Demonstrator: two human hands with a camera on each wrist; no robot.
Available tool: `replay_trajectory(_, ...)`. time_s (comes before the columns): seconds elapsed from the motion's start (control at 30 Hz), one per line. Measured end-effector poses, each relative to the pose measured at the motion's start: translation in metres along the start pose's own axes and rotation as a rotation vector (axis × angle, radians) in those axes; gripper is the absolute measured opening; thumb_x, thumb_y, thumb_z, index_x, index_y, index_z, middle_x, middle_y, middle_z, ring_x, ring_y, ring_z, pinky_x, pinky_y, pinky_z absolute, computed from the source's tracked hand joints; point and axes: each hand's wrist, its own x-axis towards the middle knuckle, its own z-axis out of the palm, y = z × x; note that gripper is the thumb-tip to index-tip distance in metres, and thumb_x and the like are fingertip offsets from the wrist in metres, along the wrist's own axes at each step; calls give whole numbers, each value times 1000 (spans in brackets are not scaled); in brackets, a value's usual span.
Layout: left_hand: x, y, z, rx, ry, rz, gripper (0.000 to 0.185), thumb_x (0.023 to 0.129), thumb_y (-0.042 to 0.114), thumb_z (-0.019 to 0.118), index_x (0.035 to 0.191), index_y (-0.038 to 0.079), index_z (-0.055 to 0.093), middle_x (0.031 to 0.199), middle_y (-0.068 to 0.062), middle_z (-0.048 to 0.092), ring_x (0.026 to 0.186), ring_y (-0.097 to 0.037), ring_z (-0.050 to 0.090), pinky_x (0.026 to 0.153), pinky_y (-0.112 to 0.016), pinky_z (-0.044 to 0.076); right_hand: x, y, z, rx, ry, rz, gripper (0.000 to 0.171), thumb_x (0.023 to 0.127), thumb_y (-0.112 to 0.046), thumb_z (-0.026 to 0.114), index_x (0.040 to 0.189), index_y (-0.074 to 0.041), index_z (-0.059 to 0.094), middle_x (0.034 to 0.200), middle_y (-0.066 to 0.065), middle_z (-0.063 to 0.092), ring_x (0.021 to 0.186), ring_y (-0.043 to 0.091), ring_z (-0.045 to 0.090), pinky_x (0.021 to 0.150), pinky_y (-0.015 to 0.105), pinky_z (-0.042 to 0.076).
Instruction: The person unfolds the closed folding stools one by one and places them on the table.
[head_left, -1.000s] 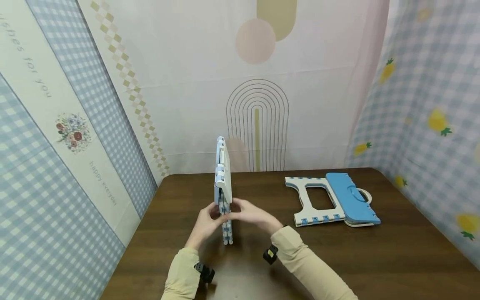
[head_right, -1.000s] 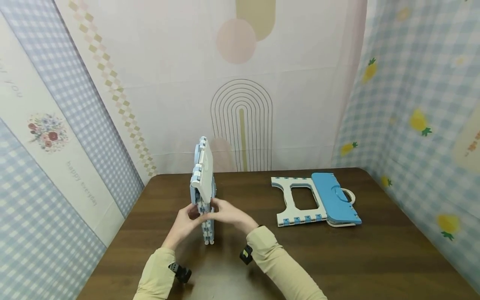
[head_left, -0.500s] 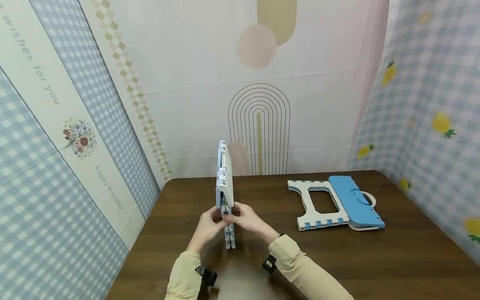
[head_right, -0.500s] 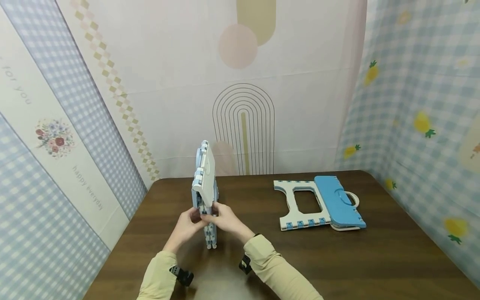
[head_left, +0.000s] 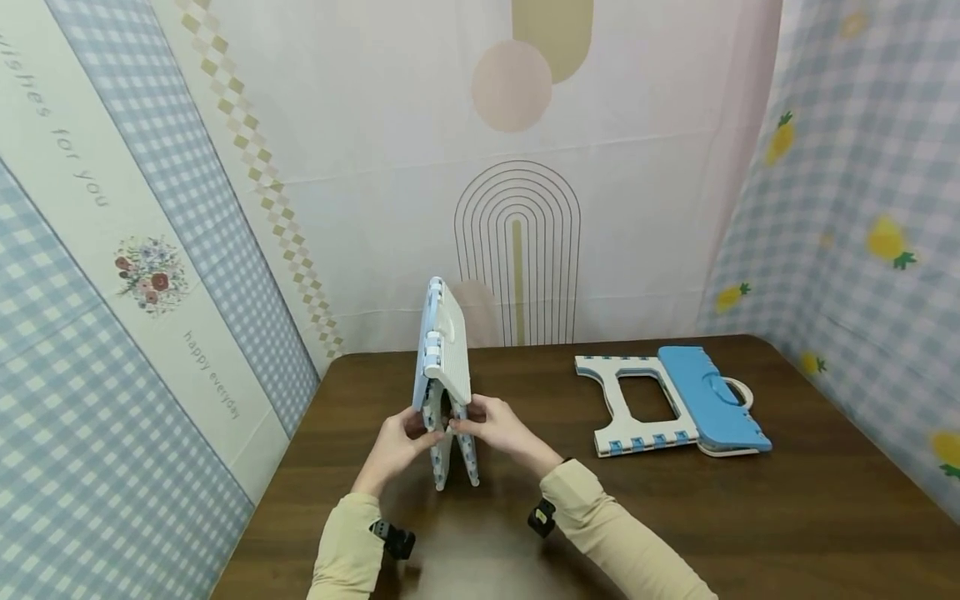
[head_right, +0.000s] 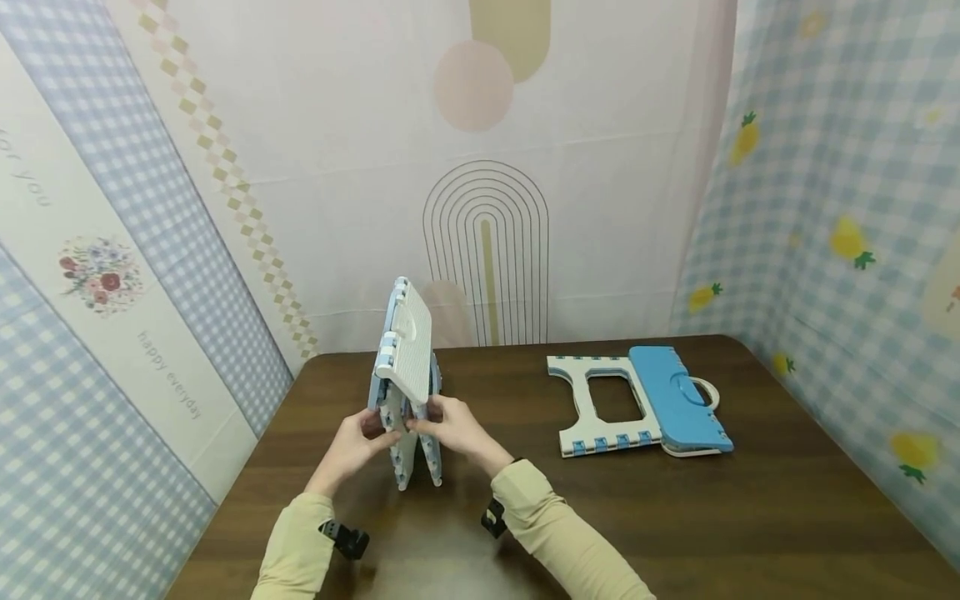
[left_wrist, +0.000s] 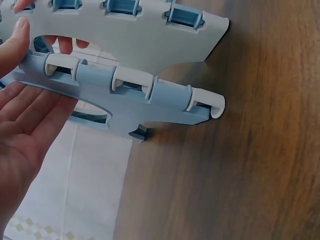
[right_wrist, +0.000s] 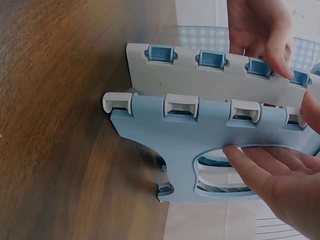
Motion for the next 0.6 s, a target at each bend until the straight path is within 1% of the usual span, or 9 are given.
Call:
replay_trajectory(0.07, 3, -3, -1, 12, -11, 11, 37, 86, 3, 71, 119, -6, 61, 110, -28, 69, 98, -27, 69, 78, -23, 54, 0, 1, -2, -11, 5, 7, 43, 92, -17, 66, 129, 4, 57, 124, 25, 64, 114, 36, 63, 94, 45, 53)
replay_trajectory(0.13, 7, -13, 0, 14, -7, 14, 37, 86, 6, 72, 120, -3, 61, 110, -26, 69, 99, -26, 69, 80, -27, 56, 1, 1, -4, -18, 9, 8, 43, 92, -17, 65, 130, 3, 56, 125, 26, 63, 115, 36, 63, 94, 45, 53)
replay_trajectory(0.17, 8, -14, -1, 15, -3, 23, 37, 86, 7, 72, 119, -2, 61, 110, -25, 70, 98, -25, 69, 80, -28, 56, 1, 1, -5, -22, 9, 2, 44, 92, -16, 65, 130, 4, 55, 126, 27, 62, 114, 37, 63, 94, 46, 53)
replay_trajectory(0.3, 9, -16, -4, 33, 2, 27, 37, 85, 11, 74, 119, 1, 62, 108, -20, 71, 96, -23, 69, 80, -32, 57, 0, 0, -8, -27, 12, -16, 44, 92, -14, 65, 130, 6, 55, 126, 28, 62, 114, 39, 63, 95, 46, 53)
replay_trajectory(0.47, 8, -17, -8, 54, 0, 26, 38, 84, 12, 75, 119, 1, 63, 107, -18, 72, 95, -23, 70, 80, -32, 57, -1, 1, -11, -44, 7, -22, 44, 92, -15, 65, 129, 6, 56, 125, 27, 63, 115, 39, 62, 95, 45, 53)
replay_trajectory(0.6, 9, -15, -12, 70, -8, 31, 39, 84, 11, 75, 119, -1, 62, 108, -21, 71, 96, -27, 70, 80, -33, 58, -1, 2, -15, -112, 16, -53, 41, 92, -16, 65, 126, 5, 59, 120, 25, 66, 113, 36, 64, 92, 43, 54)
